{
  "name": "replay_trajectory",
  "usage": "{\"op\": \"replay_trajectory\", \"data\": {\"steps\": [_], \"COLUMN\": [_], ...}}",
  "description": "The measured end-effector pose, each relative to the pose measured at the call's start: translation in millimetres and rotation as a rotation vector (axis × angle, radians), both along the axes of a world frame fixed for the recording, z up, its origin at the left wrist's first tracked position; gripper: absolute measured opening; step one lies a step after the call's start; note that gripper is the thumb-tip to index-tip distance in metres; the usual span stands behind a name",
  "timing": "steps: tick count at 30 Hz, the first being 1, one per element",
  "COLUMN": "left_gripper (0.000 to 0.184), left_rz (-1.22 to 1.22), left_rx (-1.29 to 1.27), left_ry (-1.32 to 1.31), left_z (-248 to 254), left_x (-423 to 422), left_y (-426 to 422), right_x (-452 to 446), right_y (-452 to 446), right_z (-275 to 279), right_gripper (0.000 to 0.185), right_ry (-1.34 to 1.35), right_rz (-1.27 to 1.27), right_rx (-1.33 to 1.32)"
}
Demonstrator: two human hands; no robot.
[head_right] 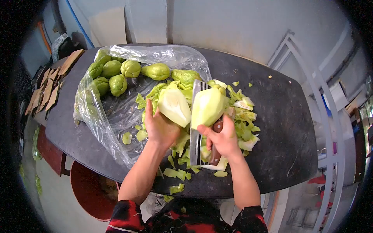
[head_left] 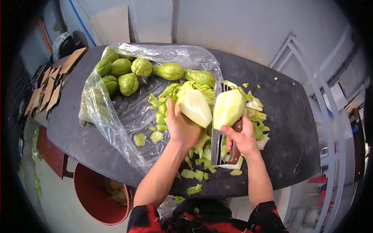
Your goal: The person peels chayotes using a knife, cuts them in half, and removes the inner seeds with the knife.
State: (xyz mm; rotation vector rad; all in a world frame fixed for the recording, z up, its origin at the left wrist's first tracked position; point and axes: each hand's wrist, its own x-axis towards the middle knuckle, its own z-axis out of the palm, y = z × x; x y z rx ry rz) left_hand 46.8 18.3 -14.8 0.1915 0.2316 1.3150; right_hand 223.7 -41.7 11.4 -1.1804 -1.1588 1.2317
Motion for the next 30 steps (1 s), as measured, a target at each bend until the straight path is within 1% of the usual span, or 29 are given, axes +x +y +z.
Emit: {"op": "replay_trajectory", "data": {"steps": [4, 5, 6, 8, 10, 11, 13, 14, 16, 17, 18, 20, 21, 22, 23, 25, 26, 28, 29, 30], "left_gripper": [0.079, 0.079, 0.08, 0.083, 0.08, 0.08, 0.071, 0.071, 0.069, 0.069, 0.067, 0.065, 0.065, 0.064, 0.064, 0.068, 0.068, 0.063, 0.063, 0.063], "left_rz": [0.028, 0.017, 0.003, 0.018, -0.005, -0.009, 0.004, 0.006, 0.031, 0.038, 0.052, 0.067, -0.008, -0.085, -0.088, -0.165, -0.163, -0.106, -0.103, -0.052], "left_rx": [0.088, 0.125, 0.161, 0.164, 0.081, 0.083, 0.021, 0.024, -0.106, -0.103, -0.083, -0.065, -0.042, -0.018, -0.02, 0.161, 0.159, -0.003, -0.005, -0.019], "left_ry": [0.031, 0.02, 0.011, 0.031, -0.02, -0.023, -0.08, -0.081, -0.102, -0.105, -0.084, -0.063, -0.157, -0.253, -0.253, -0.174, -0.174, -0.079, -0.077, -0.004], "left_z": [5.4, 4.9, 5.4, 8.2, 5.9, 3.1, -0.5, -0.2, 3.5, 1.4, -2.1, -6.4, -5.9, -5.6, -7.0, -9.8, -8.7, -0.6, 1.2, 2.6], "left_x": [-17.6, -21.3, -23.0, -24.2, -26.1, -25.7, -26.4, -27.3, -27.5, -27.2, -26.5, -28.2, -28.9, -28.6, -27.6, -26.2, -26.0, -23.8, -23.1, -23.0], "left_y": [4.2, 5.3, 5.9, 6.9, 8.1, 9.1, 11.5, 11.6, 12.0, 13.6, 15.4, 16.3, 15.1, 15.0, 14.9, 13.6, 12.4, 10.6, 10.4, 10.4], "right_x": [9.7, 12.5, 14.6, 17.4, 19.2, 21.8, 27.6, 27.3, 25.4, 26.9, 26.3, 23.7, 21.7, 22.9, 22.4, 16.1, 9.9, 4.2, 3.5, 2.3], "right_y": [15.2, 20.7, 24.7, 31.9, 37.9, 41.3, 47.9, 47.0, 44.3, 42.3, 37.2, 23.2, 13.8, 6.7, -0.1, -9.9, -14.8, -20.2, -22.4, -23.7], "right_z": [4.3, 3.5, 4.2, 7.3, 13.9, 15.7, 19.1, 22.2, 32.6, 33.9, 37.4, 40.6, 41.7, 37.2, 29.3, 21.2, 21.4, 15.3, 11.7, 9.2], "right_gripper": [0.037, 0.032, 0.032, 0.028, 0.025, 0.026, 0.023, 0.023, 0.021, 0.023, 0.02, 0.019, 0.018, 0.02, 0.021, 0.023, 0.023, 0.023, 0.023, 0.023], "right_ry": [-0.11, -0.132, -0.129, -0.163, -0.198, -0.273, -0.381, -0.381, -0.479, -0.517, -0.494, -0.321, -0.274, -0.178, -0.153, -0.081, -0.053, -0.003, -0.011, -0.008], "right_rz": [-0.083, -0.093, -0.094, -0.141, -0.161, -0.206, -0.265, -0.264, -0.386, -0.437, -0.457, -0.366, -0.302, -0.199, -0.136, 0.019, 0.068, 0.121, 0.135, 0.14], "right_rx": [-0.009, -0.034, -0.029, -0.097, -0.103, -0.073, -0.026, -0.023, 0.053, 0.11, 0.179, 0.277, 0.246, 0.15, 0.112, 0.03, -0.008, -0.09, -0.107, -0.109]}}
